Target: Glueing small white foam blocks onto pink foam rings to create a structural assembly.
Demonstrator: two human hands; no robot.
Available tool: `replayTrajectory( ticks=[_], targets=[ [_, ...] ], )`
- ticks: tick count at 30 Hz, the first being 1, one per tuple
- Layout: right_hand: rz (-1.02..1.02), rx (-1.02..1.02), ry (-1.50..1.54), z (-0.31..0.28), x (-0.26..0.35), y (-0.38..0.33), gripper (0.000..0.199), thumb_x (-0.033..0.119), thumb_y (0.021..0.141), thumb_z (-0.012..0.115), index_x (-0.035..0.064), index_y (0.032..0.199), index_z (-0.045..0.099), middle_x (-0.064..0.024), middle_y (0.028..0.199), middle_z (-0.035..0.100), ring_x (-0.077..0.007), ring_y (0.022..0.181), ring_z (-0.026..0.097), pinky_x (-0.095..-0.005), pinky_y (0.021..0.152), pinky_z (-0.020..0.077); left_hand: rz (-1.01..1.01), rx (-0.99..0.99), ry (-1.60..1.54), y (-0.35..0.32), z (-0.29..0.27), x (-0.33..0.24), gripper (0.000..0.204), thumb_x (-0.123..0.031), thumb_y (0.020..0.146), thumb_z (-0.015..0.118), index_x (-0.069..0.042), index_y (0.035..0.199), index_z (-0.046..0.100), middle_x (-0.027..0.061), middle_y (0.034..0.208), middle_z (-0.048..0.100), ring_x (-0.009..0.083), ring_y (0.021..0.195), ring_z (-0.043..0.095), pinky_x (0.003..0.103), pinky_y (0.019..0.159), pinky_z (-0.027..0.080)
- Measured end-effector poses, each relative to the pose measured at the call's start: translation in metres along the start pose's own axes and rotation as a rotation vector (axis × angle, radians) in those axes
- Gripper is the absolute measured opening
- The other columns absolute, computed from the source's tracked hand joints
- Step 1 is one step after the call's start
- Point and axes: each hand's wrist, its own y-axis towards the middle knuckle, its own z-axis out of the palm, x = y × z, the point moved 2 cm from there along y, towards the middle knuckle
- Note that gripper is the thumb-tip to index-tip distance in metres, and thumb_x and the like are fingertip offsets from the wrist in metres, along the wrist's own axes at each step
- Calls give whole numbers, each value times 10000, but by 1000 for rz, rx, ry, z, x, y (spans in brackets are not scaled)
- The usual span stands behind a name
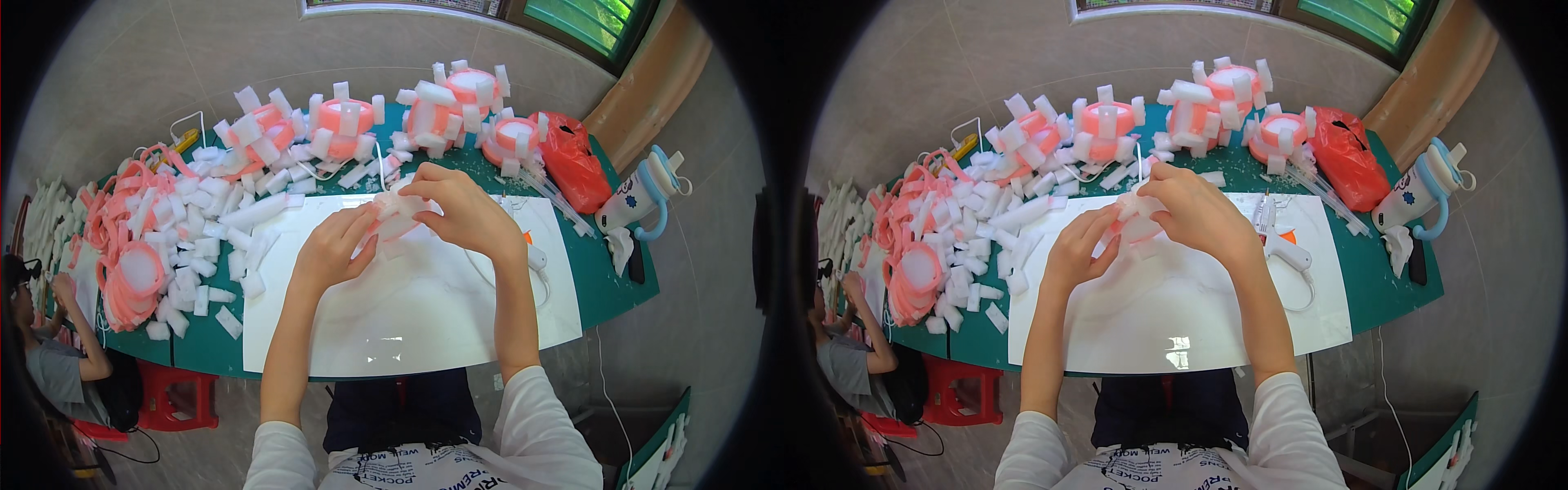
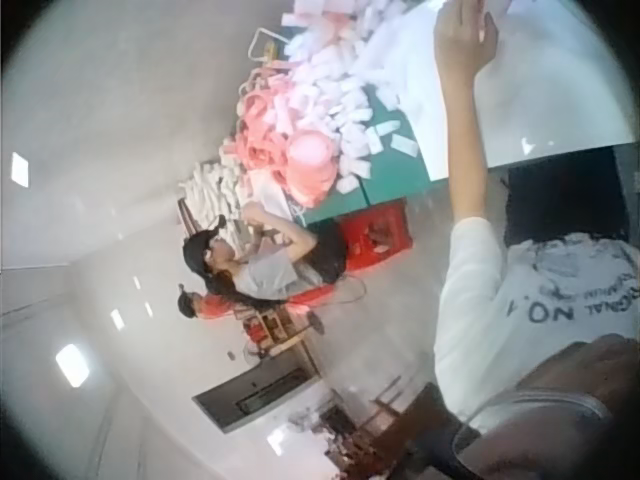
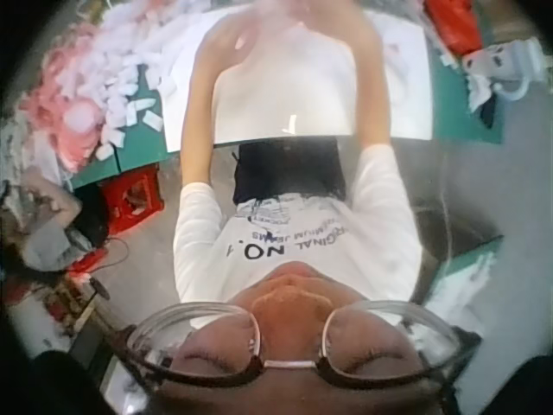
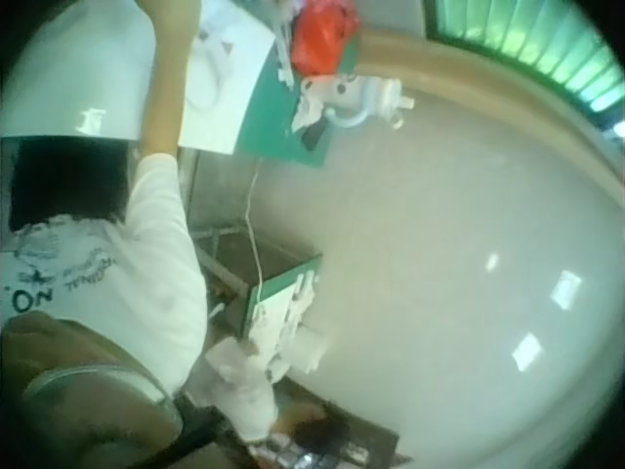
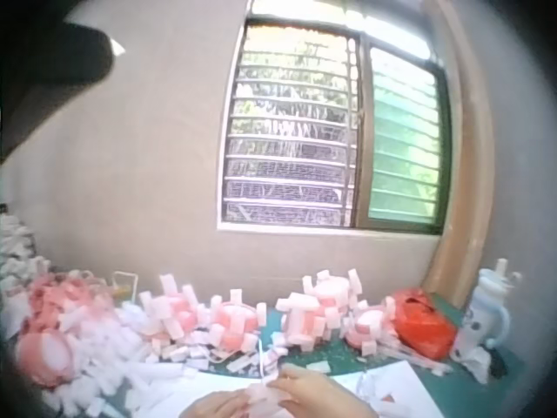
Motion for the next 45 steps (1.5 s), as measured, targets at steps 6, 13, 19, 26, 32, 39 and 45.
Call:
replayTrajectory(
  ticks=[6,13,19,26,32,39,45],
  targets=[
    [-5,8,-7,-2,-1,-1,270,-4,694,664,-1,962,633,-97,891,561,-255,818,557,-325,726,448,-45,22,-35,1,0,0,357,-6,679,609,6,1033,564,161,1001,610,297,835,599,352,733,494],
    [-16,-3,-10,-2,-2,-1,270,-12,688,665,-7,956,629,-102,880,558,-261,800,556,-333,705,445,-123,126,-67,3,-9,2,455,90,658,506,-46,1088,564,111,1077,598,291,950,555,359,825,447],
    [-33,-6,7,-2,-3,-1,270,-13,682,666,-12,949,625,-103,873,557,-265,791,557,-337,697,445,-234,112,-220,2,-7,6,483,114,653,475,-54,1098,561,107,1095,595,277,999,556,333,866,443],
    [-32,-9,-16,-3,2,-1,264,-11,689,659,-13,951,626,-105,878,561,-268,802,561,-341,708,446,-309,71,-364,2,-2,10,419,101,655,499,-17,1050,574,126,1044,607,265,958,588,310,851,447],
    [-21,11,-5,-2,-2,1,261,-13,689,660,-18,948,627,-107,895,570,-270,807,569,-336,712,454,-373,56,-399,3,1,11,385,67,666,525,-6,1040,584,122,1007,622,247,939,597,306,842,450],
    [-49,19,-8,0,-3,3,261,-15,686,663,-22,945,629,-115,902,574,-272,805,572,-334,706,457,-387,52,-427,2,3,15,361,40,678,549,-7,1032,595,107,980,635,224,920,603,297,829,452],
    [-50,25,8,0,-6,2,272,-16,676,669,-24,945,630,-115,896,573,-272,797,571,-333,698,454,-390,40,-434,2,5,16,358,37,676,552,-11,1028,595,100,974,634,210,900,602,286,808,454]
  ],
)
